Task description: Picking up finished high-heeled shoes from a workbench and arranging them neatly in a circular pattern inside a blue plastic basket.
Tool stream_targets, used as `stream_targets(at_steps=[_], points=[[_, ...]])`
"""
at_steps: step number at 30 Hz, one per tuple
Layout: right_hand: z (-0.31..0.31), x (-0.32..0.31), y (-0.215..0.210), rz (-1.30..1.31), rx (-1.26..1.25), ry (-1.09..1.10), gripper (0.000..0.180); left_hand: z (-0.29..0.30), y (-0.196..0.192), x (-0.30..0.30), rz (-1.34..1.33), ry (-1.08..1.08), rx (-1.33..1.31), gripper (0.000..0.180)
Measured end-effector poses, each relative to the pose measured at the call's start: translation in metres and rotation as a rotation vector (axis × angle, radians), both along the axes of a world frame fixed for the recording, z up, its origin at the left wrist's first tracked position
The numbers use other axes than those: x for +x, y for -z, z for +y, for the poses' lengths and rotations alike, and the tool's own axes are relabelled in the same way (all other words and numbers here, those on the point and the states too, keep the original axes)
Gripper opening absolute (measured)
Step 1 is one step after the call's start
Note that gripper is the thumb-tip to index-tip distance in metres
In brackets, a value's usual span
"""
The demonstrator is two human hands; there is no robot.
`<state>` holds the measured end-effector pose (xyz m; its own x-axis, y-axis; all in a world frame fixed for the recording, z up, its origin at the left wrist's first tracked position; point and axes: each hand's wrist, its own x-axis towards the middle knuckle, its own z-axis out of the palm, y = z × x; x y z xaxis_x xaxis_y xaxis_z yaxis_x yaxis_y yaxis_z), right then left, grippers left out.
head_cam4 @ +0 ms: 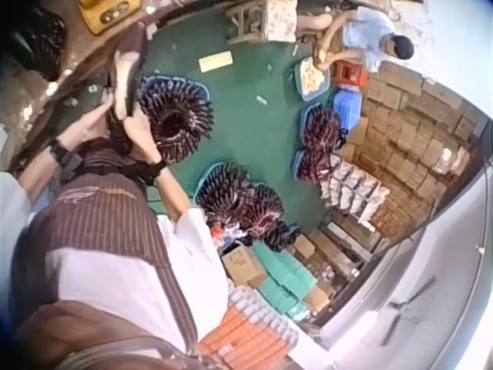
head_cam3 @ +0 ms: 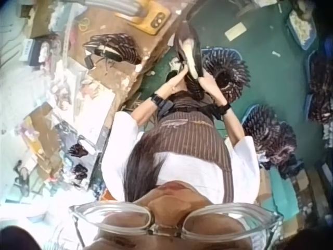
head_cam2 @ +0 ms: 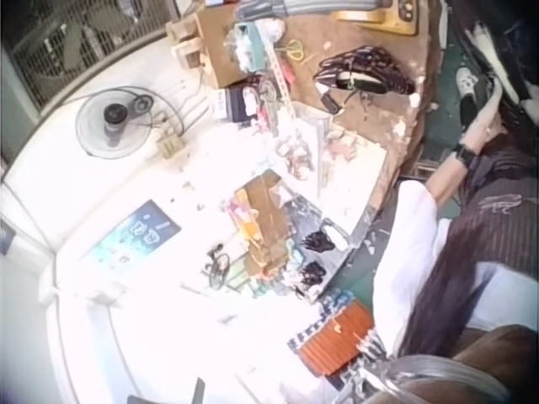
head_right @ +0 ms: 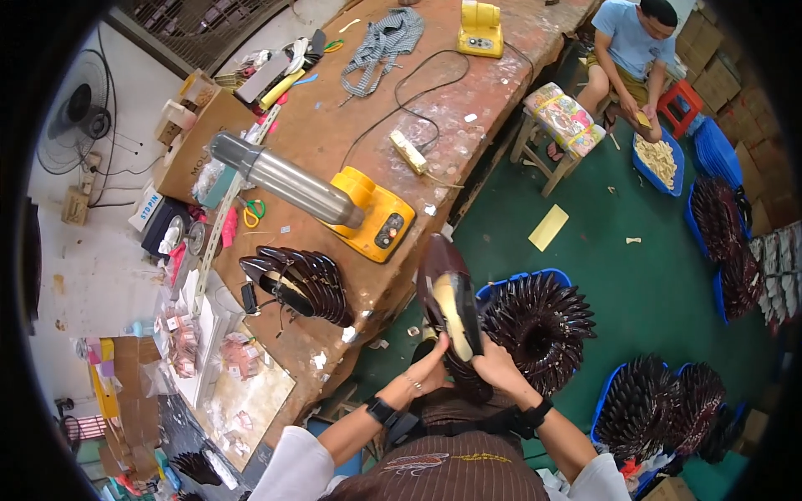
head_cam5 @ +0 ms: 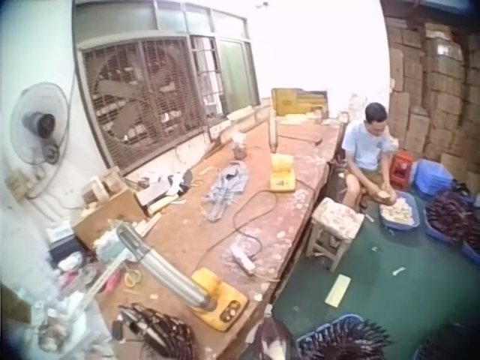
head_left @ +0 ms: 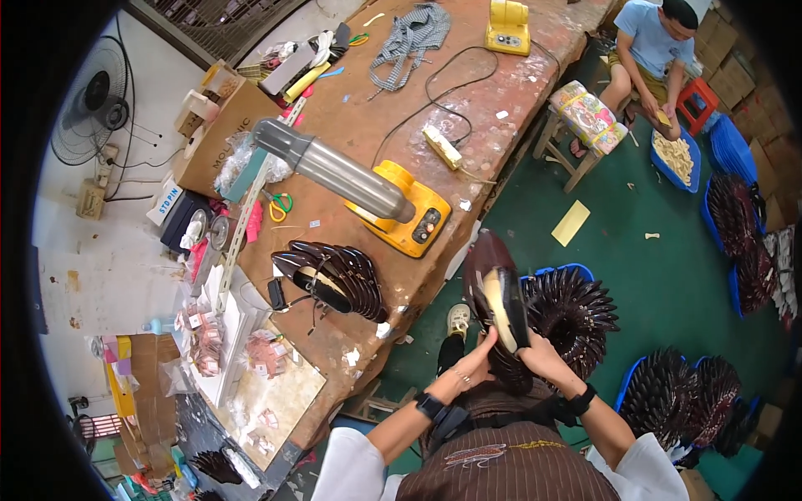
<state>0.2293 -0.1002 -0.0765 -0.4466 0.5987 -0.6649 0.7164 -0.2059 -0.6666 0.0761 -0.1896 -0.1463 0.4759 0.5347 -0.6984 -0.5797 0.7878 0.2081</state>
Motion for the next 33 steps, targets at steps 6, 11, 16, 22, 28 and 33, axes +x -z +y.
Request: stream_targets(at_steps=[6,11,16,22,28,33], points=[[0.000,-0.028,-0.027,-0.156,0.173,-0.280,0.075,-0.010,-0.042,0.009,0.189,-0.270,0.058,0.072],[-0.017,-0.042,-0.044,-0.213,0.274,-0.381,0.079,-0.020,-0.037,0.001,0.193,-0.487,-0.146,0.035],[-0.021,-0.030,-0.057,-0.110,0.301,-0.359,0.086,-0.029,-0.039,-0.002,0.267,-0.513,-0.118,0.036],[-0.020,-0.001,-0.054,0.266,0.339,-0.017,0.069,-0.020,-0.035,-0.022,-0.193,-0.617,-0.114,0.042],[-0.026,0.018,-0.032,0.394,0.118,0.568,0.057,0.004,-0.043,-0.020,-0.449,-0.680,-0.162,0.041],[-0.012,0.005,-0.051,0.493,-0.116,0.487,0.061,0.022,-0.033,-0.029,-0.584,-0.622,-0.160,0.040]])
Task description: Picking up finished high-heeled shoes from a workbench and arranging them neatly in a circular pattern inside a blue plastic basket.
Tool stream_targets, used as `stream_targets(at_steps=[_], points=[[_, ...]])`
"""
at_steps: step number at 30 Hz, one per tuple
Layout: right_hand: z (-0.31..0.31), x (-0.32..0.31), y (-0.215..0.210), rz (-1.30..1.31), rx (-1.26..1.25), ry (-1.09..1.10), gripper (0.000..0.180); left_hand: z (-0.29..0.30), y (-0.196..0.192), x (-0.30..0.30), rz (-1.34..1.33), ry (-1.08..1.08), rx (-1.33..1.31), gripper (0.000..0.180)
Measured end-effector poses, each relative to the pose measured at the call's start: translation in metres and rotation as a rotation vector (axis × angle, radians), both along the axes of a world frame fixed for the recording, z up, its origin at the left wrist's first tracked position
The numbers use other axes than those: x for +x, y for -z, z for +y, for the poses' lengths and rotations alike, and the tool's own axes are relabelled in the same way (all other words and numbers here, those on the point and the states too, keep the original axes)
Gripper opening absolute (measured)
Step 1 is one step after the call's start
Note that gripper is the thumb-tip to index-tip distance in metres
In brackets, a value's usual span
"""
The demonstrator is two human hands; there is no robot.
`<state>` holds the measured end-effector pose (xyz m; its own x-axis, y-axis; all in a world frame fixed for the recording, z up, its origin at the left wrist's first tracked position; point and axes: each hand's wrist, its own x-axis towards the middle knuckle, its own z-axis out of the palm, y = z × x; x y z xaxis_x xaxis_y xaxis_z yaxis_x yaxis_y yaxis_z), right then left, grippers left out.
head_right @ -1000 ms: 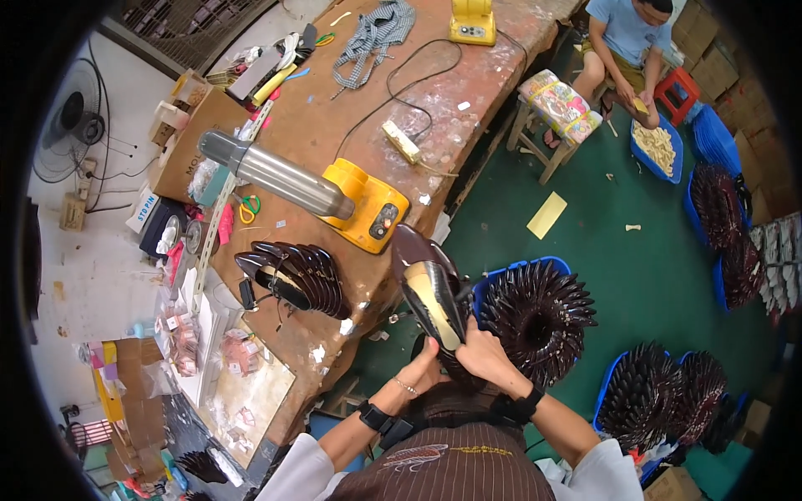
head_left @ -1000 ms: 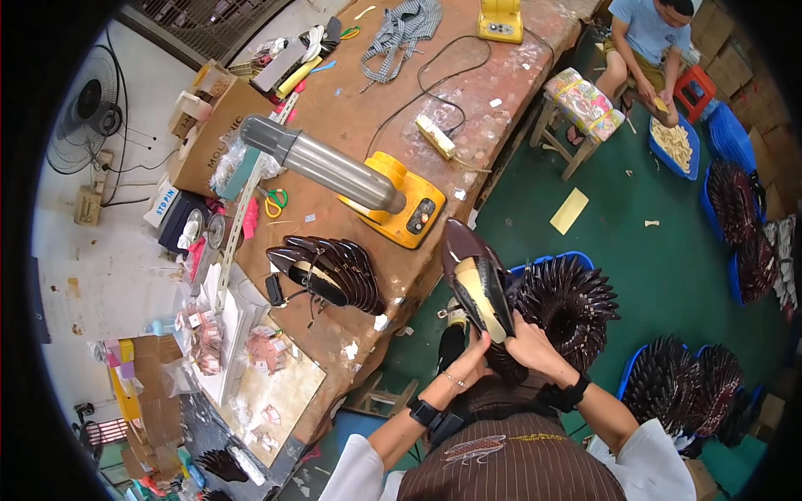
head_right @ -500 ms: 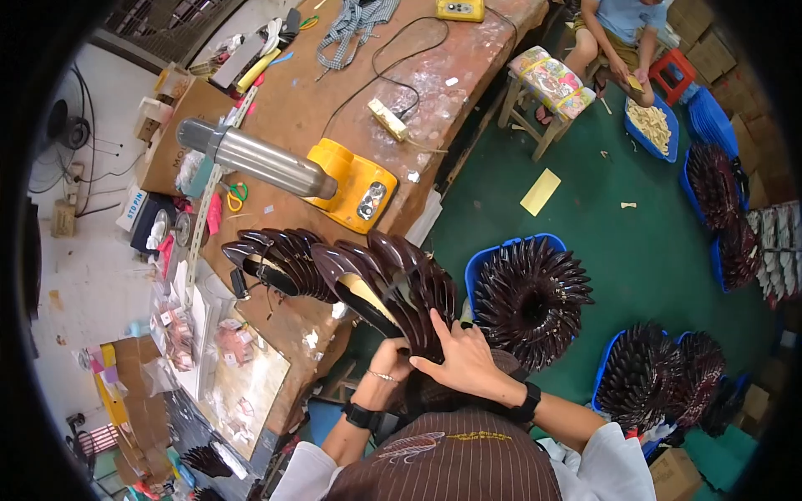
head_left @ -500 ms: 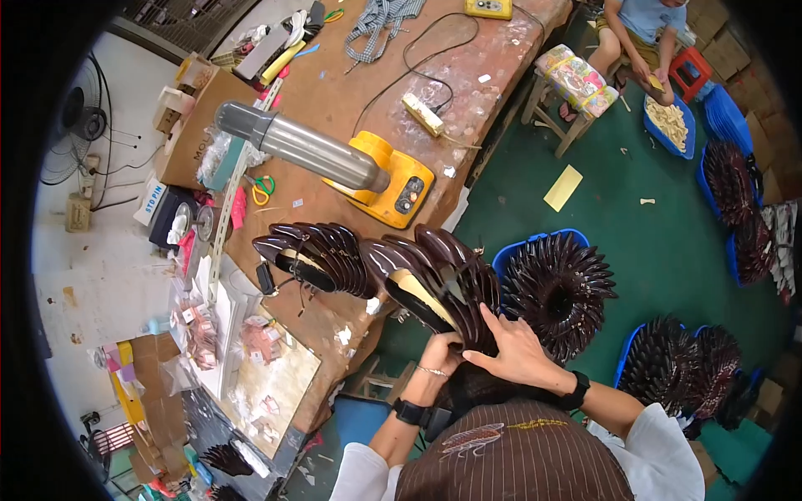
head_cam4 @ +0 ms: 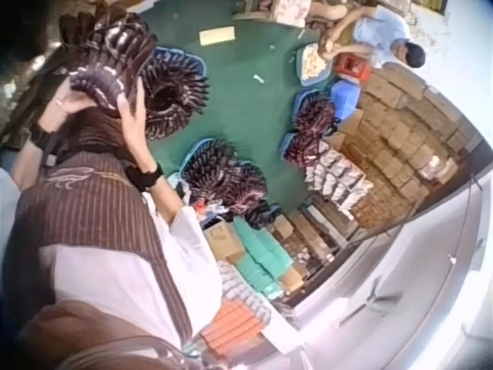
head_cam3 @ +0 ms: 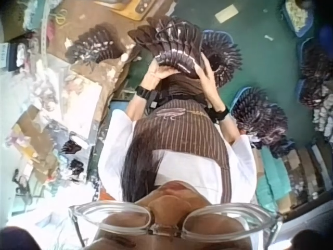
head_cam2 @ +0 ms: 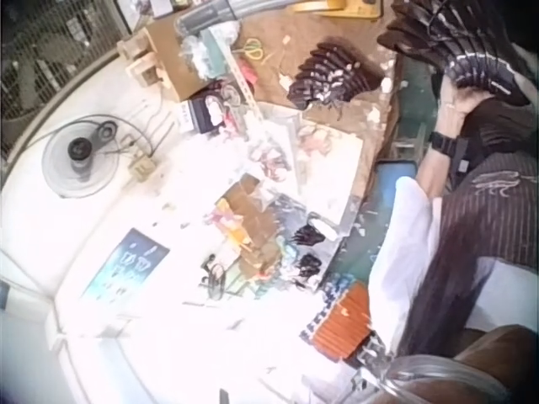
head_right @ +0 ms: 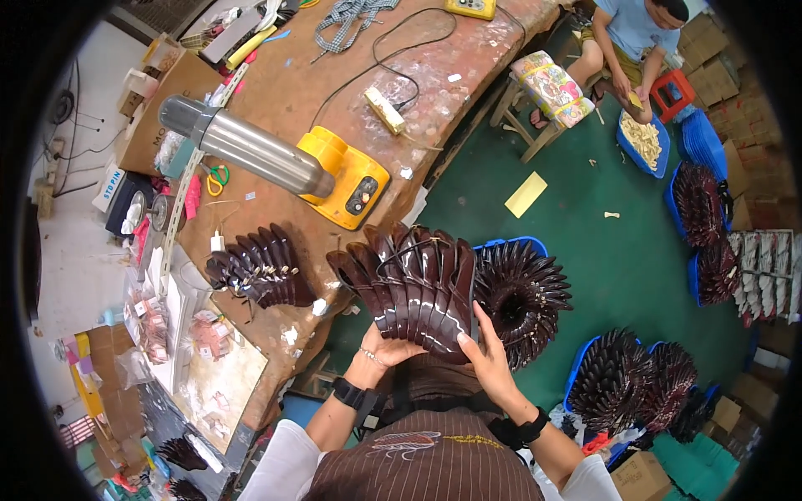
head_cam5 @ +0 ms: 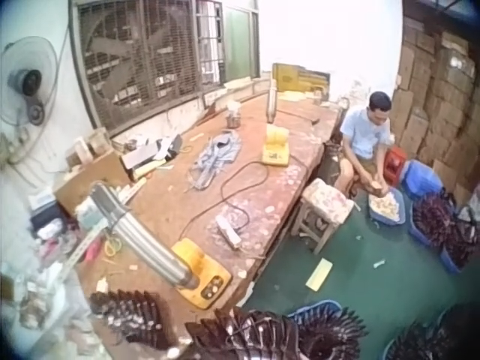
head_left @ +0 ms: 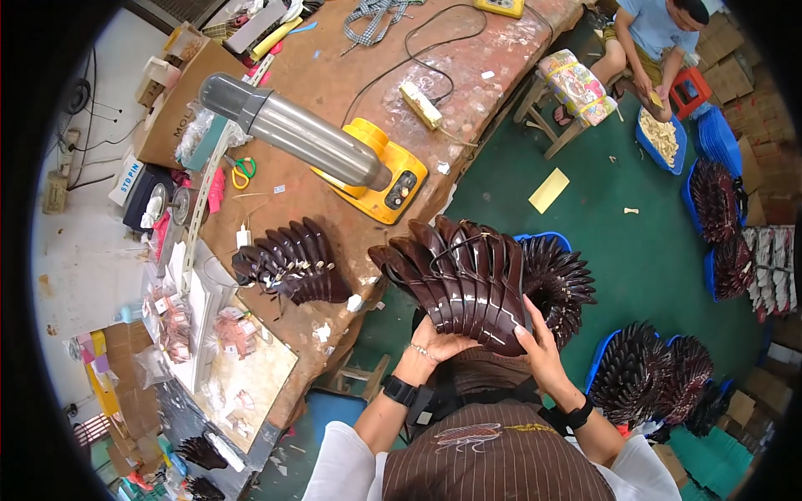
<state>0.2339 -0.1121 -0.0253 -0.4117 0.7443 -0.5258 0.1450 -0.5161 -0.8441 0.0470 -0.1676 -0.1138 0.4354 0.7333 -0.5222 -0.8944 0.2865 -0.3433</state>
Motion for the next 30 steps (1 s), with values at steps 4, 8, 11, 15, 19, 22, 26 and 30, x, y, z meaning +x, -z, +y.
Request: stream_targets(at_steps=[4,8,11,15,19,22,26,30], points=[[0.012,-0.018,-0.024,-0.100,0.063,0.025,0.062,0.021,0.005,-0.009,-0.084,0.054,0.063,0.039],[0.022,-0.030,-0.029,-0.146,0.125,0.041,0.063,0.039,0.007,-0.016,-0.069,0.068,0.127,0.038],[0.028,-0.042,-0.034,-0.162,0.198,0.069,0.064,0.045,0.011,-0.024,-0.091,0.061,0.137,0.040],[0.039,-0.055,-0.037,-0.191,0.226,0.094,0.062,0.055,0.016,-0.029,-0.196,-0.003,0.139,0.048],[0.050,-0.065,-0.034,-0.221,0.268,0.127,0.060,0.070,0.006,-0.037,-0.266,-0.054,0.191,0.048],[0.060,-0.074,-0.033,-0.233,0.295,0.145,0.059,0.078,0.006,-0.043,-0.303,-0.063,0.161,0.049],[0.071,-0.081,-0.038,-0.287,0.321,0.130,0.057,0.087,0.006,-0.049,-0.327,-0.070,0.181,0.051],[0.078,-0.093,-0.040,-0.197,0.297,0.193,0.056,0.096,0.001,-0.056,-0.325,-0.057,0.238,0.051]])
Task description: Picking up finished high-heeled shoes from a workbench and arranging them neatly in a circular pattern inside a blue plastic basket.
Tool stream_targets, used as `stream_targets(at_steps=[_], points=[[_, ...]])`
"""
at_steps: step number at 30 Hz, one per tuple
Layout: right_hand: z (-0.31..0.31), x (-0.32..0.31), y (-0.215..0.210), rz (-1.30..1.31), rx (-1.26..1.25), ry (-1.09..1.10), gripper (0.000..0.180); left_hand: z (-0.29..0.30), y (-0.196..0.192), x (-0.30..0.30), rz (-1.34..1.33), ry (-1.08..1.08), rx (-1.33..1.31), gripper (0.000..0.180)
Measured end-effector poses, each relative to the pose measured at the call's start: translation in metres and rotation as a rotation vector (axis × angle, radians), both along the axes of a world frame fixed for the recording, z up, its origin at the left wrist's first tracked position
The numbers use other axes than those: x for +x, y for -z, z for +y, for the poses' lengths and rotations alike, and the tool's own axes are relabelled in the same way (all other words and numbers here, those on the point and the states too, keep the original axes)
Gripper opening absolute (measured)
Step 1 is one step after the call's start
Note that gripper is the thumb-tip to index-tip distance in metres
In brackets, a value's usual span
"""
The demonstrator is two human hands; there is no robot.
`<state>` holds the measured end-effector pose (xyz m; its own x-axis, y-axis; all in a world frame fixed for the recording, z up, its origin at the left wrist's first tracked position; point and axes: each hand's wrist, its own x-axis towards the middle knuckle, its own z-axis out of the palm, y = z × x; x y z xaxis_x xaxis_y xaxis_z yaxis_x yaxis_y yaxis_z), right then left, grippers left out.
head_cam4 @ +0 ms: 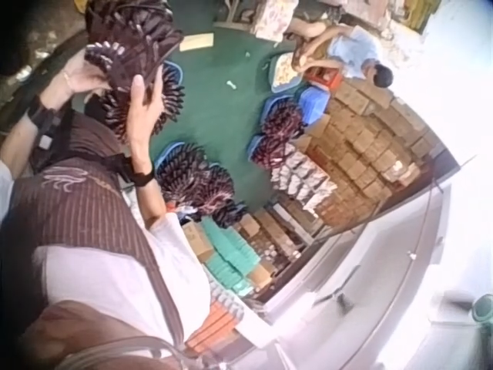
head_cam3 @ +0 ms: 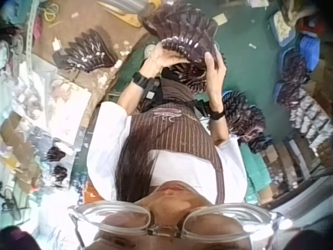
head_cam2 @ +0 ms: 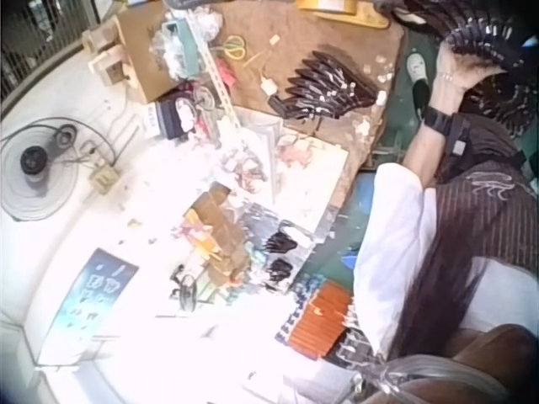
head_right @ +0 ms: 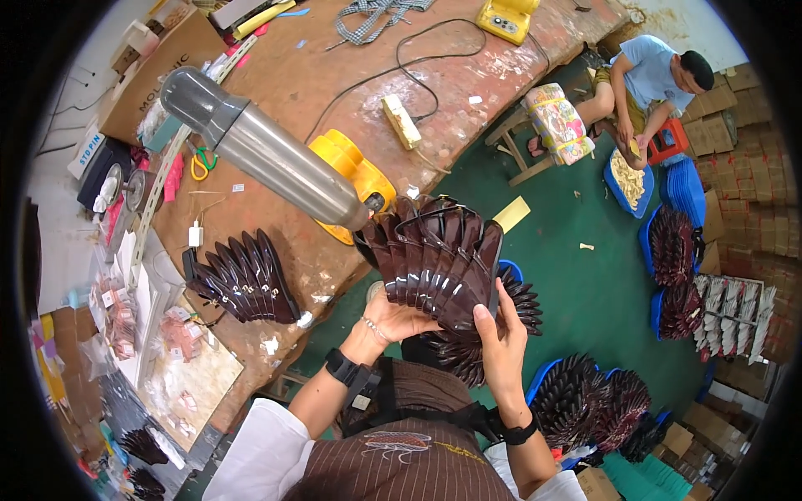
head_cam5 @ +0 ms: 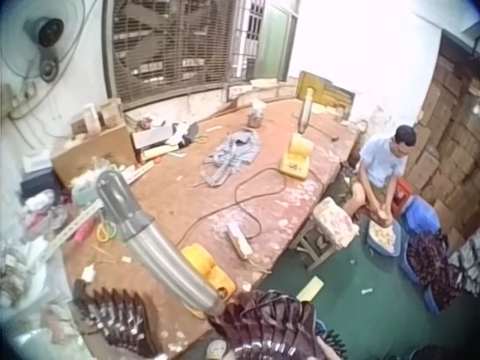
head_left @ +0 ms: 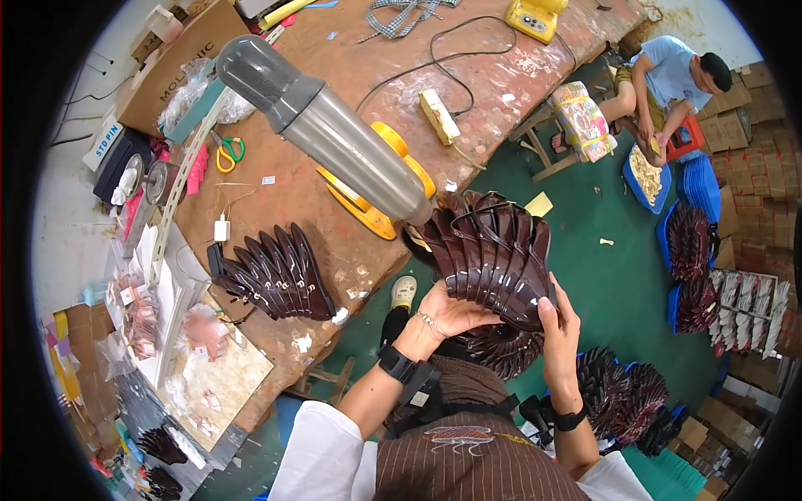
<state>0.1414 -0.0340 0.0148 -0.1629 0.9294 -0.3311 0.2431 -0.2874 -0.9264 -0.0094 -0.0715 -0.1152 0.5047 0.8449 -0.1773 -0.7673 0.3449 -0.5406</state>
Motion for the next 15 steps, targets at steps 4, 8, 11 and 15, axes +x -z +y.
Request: stream_targets(at_steps=[4,8,11,15], points=[[0.003,-0.003,-0.001,-0.044,0.011,0.006,0.055,0.005,-0.008,-0.005,0.063,0.016,0.044,0.054],[0.004,-0.007,-0.002,-0.076,0.020,-0.005,0.053,0.000,-0.003,-0.008,0.040,-0.020,0.064,0.058],[0.004,-0.008,-0.001,-0.073,-0.007,-0.012,0.054,-0.002,-0.008,-0.009,0.110,-0.013,0.017,0.062],[0.007,-0.009,0.003,-0.126,0.009,-0.037,0.053,-0.004,-0.015,-0.010,0.096,-0.018,-0.057,0.065]])
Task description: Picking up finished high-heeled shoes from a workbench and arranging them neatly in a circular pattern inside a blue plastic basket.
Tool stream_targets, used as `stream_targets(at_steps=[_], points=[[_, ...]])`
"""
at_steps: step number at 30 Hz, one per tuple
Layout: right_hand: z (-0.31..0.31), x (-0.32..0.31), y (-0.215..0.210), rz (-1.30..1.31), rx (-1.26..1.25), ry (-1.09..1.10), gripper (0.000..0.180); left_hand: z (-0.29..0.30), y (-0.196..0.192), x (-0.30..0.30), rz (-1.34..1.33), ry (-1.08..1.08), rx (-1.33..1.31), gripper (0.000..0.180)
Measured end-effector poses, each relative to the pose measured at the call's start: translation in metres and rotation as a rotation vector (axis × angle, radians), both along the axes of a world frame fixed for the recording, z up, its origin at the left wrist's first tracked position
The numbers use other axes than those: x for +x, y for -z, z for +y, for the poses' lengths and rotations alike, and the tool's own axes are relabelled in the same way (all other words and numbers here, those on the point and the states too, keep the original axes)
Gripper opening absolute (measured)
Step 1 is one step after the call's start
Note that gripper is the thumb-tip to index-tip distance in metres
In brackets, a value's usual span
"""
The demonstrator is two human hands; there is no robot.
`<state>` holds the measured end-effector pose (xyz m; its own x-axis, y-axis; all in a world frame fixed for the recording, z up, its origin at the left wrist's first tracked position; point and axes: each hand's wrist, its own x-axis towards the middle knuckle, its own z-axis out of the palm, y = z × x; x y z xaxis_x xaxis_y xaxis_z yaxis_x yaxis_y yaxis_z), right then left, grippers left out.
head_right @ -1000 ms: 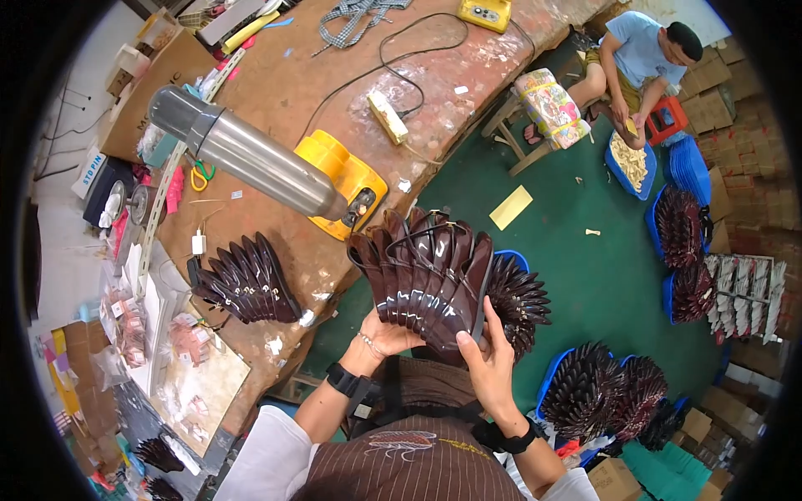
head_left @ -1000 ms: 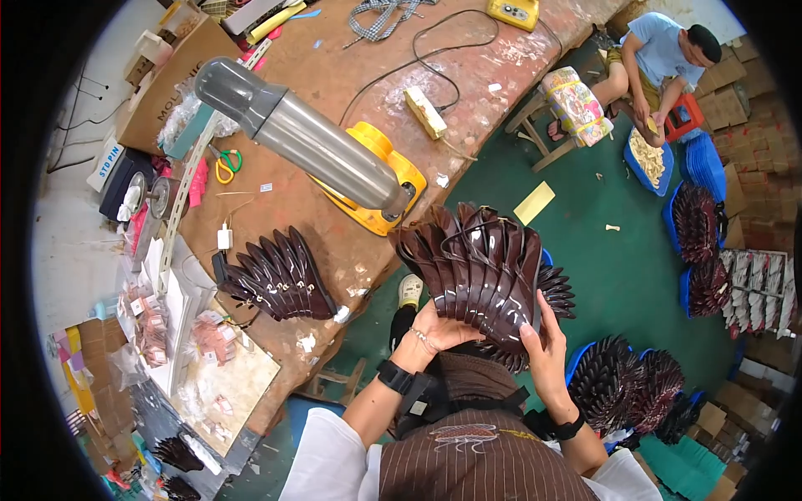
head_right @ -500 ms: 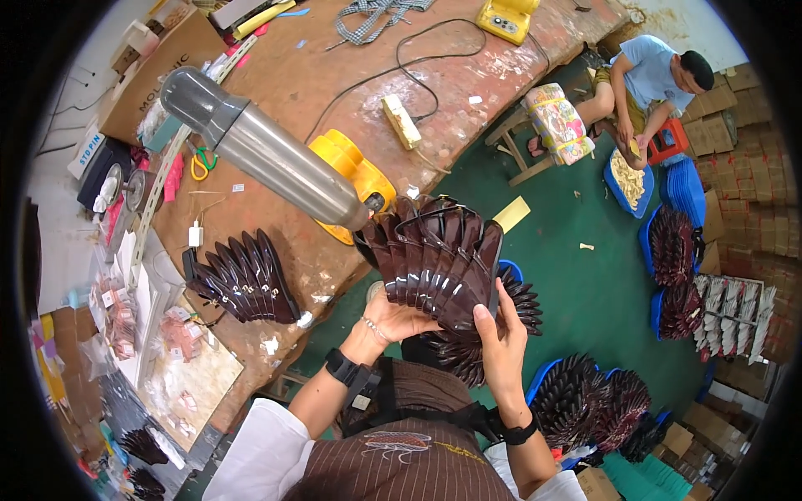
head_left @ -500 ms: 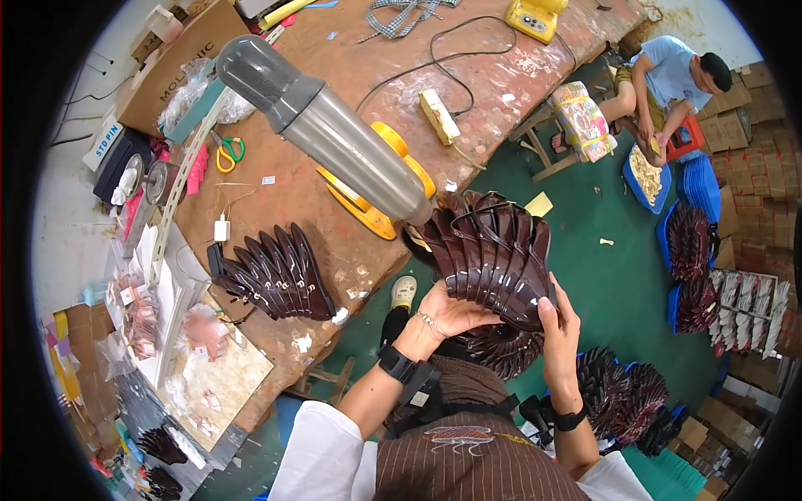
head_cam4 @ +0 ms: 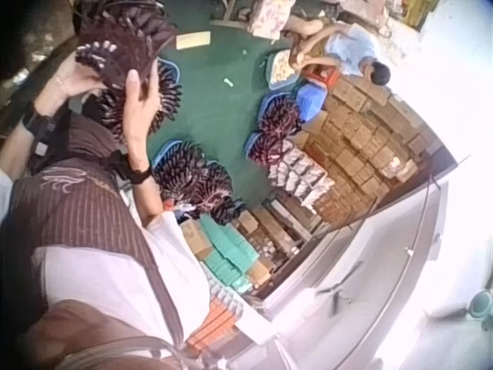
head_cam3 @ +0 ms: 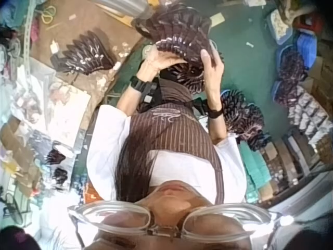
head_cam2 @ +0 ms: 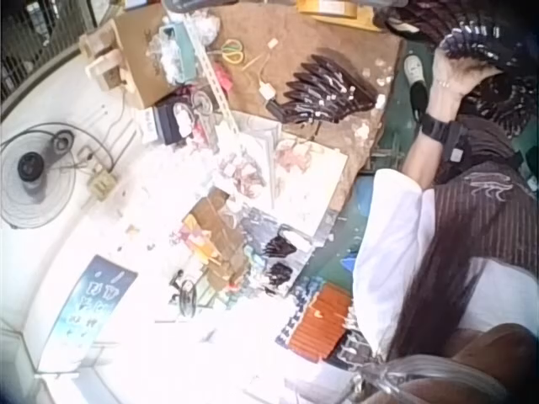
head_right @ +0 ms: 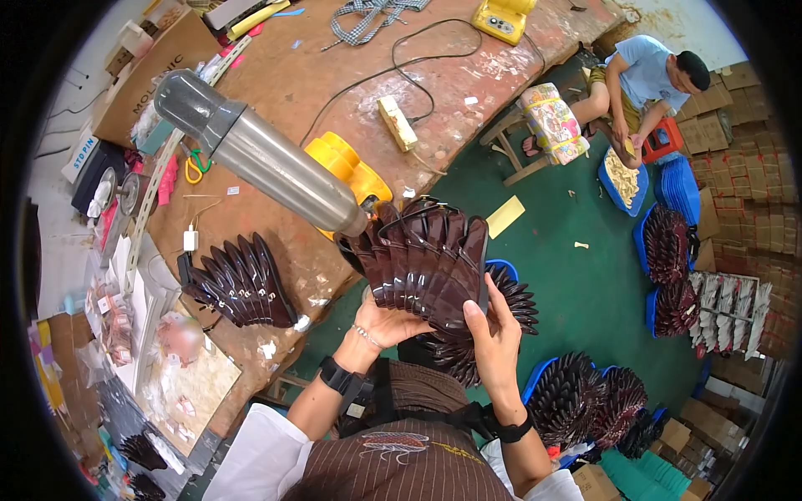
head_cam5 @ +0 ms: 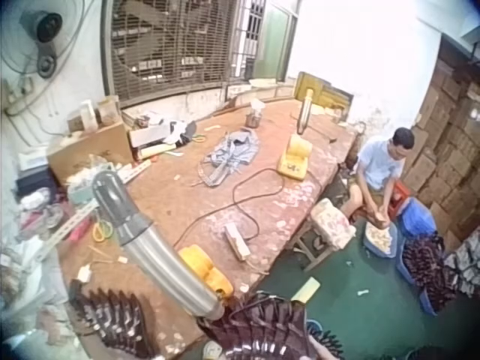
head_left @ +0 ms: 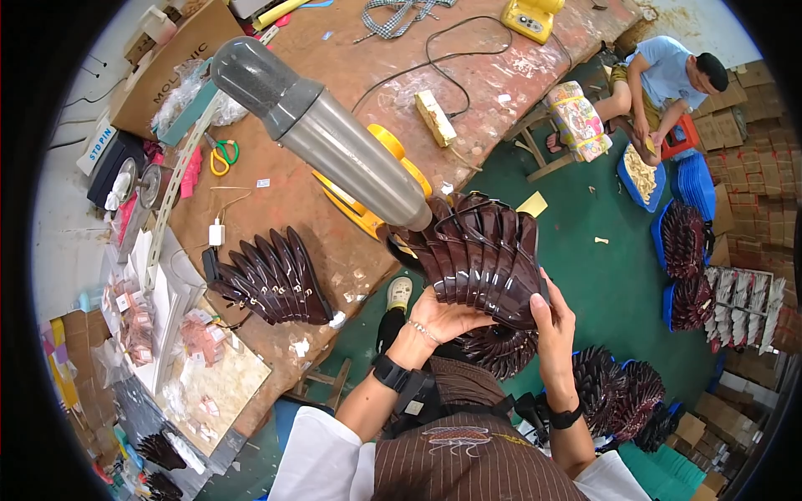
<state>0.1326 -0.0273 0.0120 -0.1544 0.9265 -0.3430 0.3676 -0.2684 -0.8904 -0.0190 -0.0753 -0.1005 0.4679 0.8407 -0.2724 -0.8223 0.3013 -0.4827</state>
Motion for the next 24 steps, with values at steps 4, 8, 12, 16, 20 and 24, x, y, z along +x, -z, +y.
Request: stream_targets(at_steps=[4,8,12,16,20,24], points=[[0.005,-0.009,0.003,0.058,0.021,0.008,0.052,-0.005,0.003,0.003,-0.218,-0.131,0.025,0.057],[0.011,-0.013,0.002,0.019,-0.034,-0.016,0.049,-0.007,0.003,0.003,-0.239,-0.177,-0.029,0.059],[0.016,-0.021,0.004,0.053,-0.014,-0.025,0.049,-0.009,0.002,0.003,-0.242,-0.222,-0.046,0.061],[0.019,-0.021,0.014,-0.011,-0.019,-0.077,0.049,-0.011,0.000,0.000,-0.185,-0.246,-0.061,0.062],[0.021,-0.028,0.017,-0.007,-0.021,-0.121,0.049,-0.015,0.001,-0.003,-0.251,-0.308,-0.022,0.063],[0.019,-0.041,0.019,0.029,0.020,-0.118,0.047,-0.021,0.006,-0.006,-0.248,-0.341,0.010,0.064]])
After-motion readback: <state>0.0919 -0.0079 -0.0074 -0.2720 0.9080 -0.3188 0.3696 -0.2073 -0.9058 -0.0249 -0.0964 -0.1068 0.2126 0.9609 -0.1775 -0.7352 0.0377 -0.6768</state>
